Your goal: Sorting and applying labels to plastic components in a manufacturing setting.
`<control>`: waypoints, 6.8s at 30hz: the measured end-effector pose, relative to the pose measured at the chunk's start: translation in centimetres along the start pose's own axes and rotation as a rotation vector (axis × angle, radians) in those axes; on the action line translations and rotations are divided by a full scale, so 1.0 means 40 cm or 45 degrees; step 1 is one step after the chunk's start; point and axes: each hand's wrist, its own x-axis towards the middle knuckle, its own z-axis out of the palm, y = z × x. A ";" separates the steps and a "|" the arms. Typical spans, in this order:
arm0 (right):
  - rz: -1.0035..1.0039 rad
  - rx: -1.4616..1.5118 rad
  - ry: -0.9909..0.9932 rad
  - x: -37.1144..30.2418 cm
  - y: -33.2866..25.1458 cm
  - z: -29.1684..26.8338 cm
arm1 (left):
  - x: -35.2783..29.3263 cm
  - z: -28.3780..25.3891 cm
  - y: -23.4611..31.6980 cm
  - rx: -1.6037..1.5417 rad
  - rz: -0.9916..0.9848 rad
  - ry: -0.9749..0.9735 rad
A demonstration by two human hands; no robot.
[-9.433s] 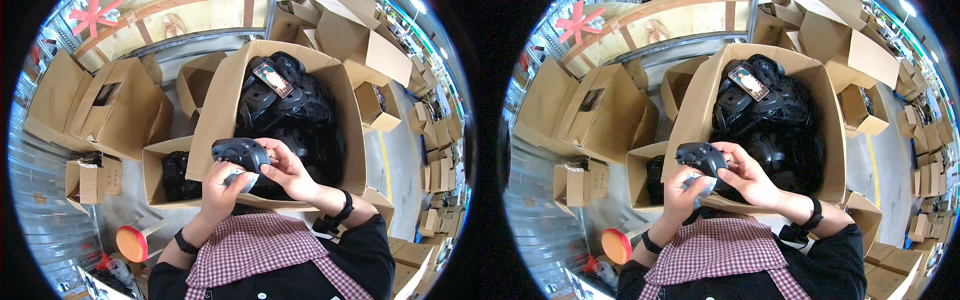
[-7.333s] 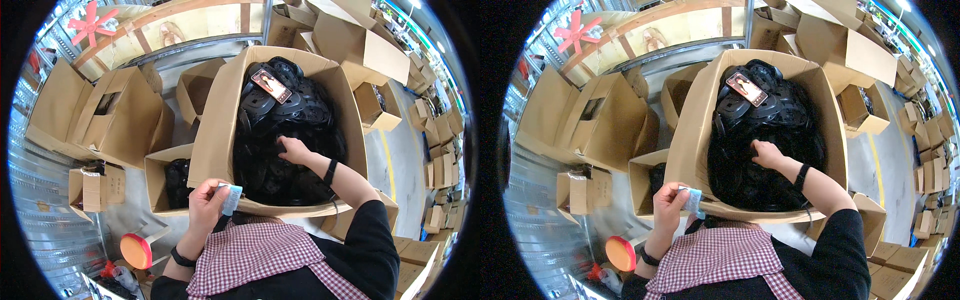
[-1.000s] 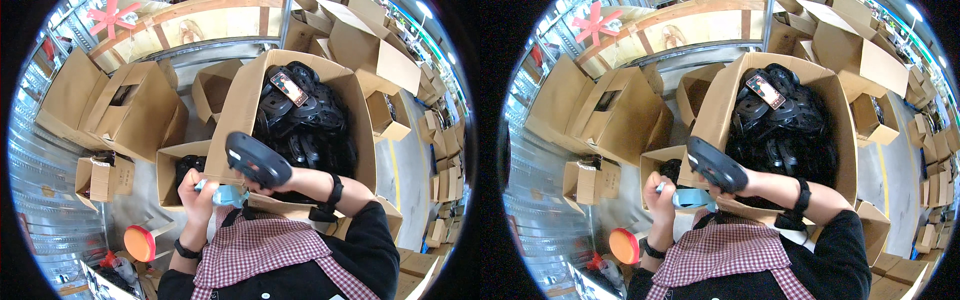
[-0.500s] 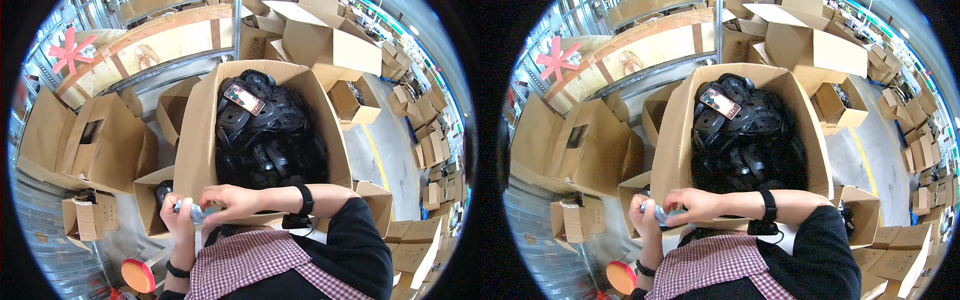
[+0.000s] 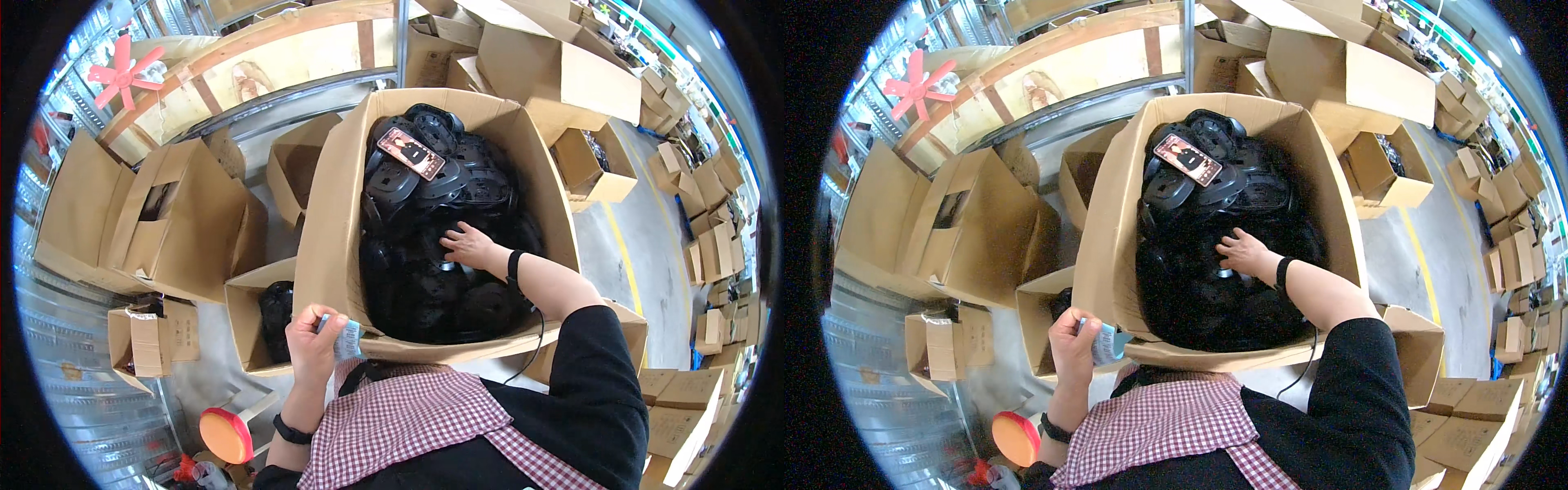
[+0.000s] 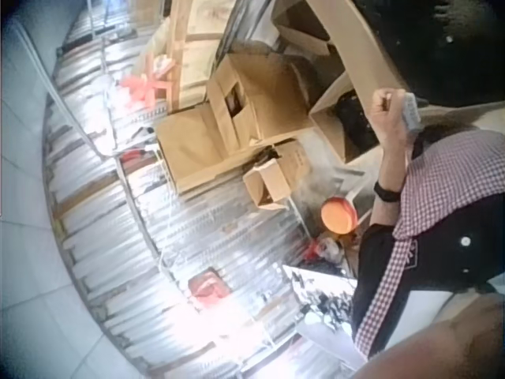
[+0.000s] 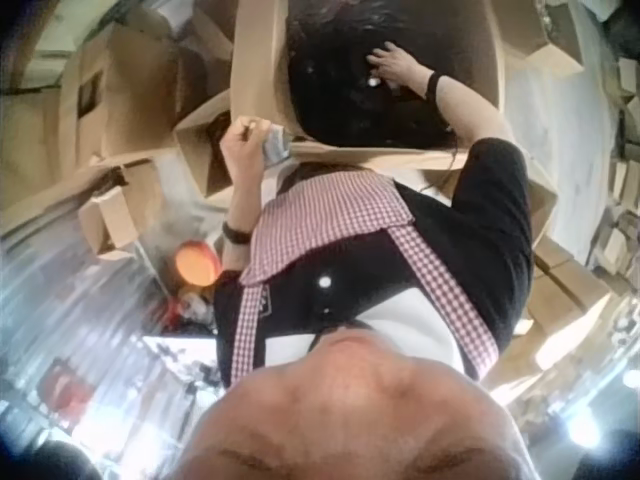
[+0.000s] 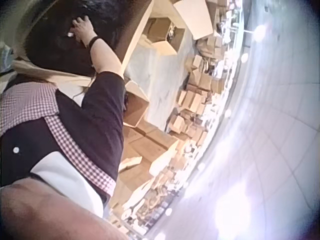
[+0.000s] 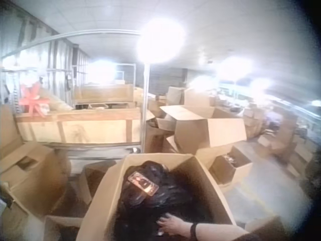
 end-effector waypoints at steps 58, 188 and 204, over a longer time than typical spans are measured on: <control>0.900 1.049 0.498 -0.031 0.041 -0.264 | -0.029 -0.009 -0.009 -0.122 -0.009 -0.111; -0.242 2.383 0.639 -0.138 -0.105 -0.351 | 0.041 0.189 -0.005 0.517 0.079 0.275; -0.137 2.546 0.511 -0.045 -0.194 -0.475 | 0.001 0.063 0.094 0.298 0.176 0.490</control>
